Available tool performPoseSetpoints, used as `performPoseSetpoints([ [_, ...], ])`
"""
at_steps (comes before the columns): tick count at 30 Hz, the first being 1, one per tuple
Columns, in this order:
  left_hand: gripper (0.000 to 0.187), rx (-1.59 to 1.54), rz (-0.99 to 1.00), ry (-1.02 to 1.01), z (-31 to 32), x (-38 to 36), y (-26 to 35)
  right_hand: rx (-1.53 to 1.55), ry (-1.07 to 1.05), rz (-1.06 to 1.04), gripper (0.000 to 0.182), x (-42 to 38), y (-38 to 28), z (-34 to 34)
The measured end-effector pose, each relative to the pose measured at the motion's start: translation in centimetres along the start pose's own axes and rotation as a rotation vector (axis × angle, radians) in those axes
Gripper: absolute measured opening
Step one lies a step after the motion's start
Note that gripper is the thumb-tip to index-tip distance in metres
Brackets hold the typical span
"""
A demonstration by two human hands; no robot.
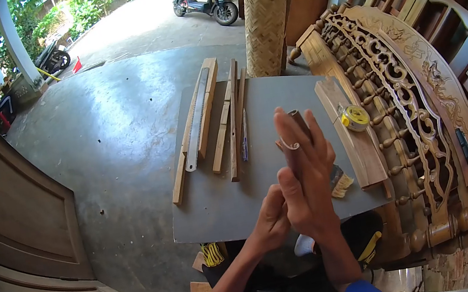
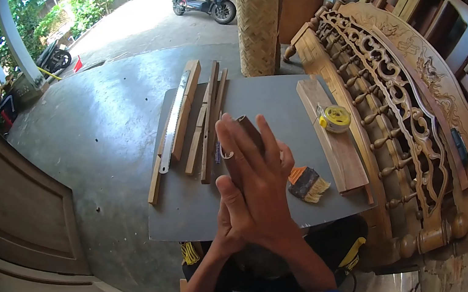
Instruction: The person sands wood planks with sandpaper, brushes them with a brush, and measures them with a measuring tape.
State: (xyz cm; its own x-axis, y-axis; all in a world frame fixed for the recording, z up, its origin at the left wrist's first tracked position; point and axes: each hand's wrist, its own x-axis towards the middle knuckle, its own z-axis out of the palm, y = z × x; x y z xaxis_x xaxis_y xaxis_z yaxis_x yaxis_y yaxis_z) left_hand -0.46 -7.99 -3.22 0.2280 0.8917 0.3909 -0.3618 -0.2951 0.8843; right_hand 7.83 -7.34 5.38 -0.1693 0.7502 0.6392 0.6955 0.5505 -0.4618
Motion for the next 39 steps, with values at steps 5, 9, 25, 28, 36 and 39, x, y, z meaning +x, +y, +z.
performPoseSetpoints([
  [5, 0.016, -0.097, 0.065, -0.085, -2.1, 2.5, -0.4, 0.212, -0.002, 0.035, 0.052, -2.6, 1.7, 2.2],
  [9, 0.013, 0.042, 0.030, -0.168, -2.7, 4.2, 0.3, 0.193, 0.004, -0.018, 0.053, 0.6, 2.7, 2.2],
  [25, 0.017, 0.047, 0.088, -0.224, -2.4, 5.8, -1.2, 0.103, 0.056, -0.035, 0.051, 3.4, 3.4, 1.6],
  [28, 0.019, 0.018, 0.117, -0.225, -2.6, 6.2, -1.3, -0.007, -0.009, 0.007, 0.051, 2.7, 2.9, 1.8],
  [36, 0.028, -0.089, 0.084, -0.210, -2.9, 6.1, -0.7, -0.010, -0.036, 0.016, 0.047, 2.2, 3.2, 3.5],
  [39, 0.027, -0.002, 0.147, -0.173, -3.1, 6.0, -1.3, 0.024, -0.034, 0.038, 0.047, 0.5, 2.8, 2.2],
])
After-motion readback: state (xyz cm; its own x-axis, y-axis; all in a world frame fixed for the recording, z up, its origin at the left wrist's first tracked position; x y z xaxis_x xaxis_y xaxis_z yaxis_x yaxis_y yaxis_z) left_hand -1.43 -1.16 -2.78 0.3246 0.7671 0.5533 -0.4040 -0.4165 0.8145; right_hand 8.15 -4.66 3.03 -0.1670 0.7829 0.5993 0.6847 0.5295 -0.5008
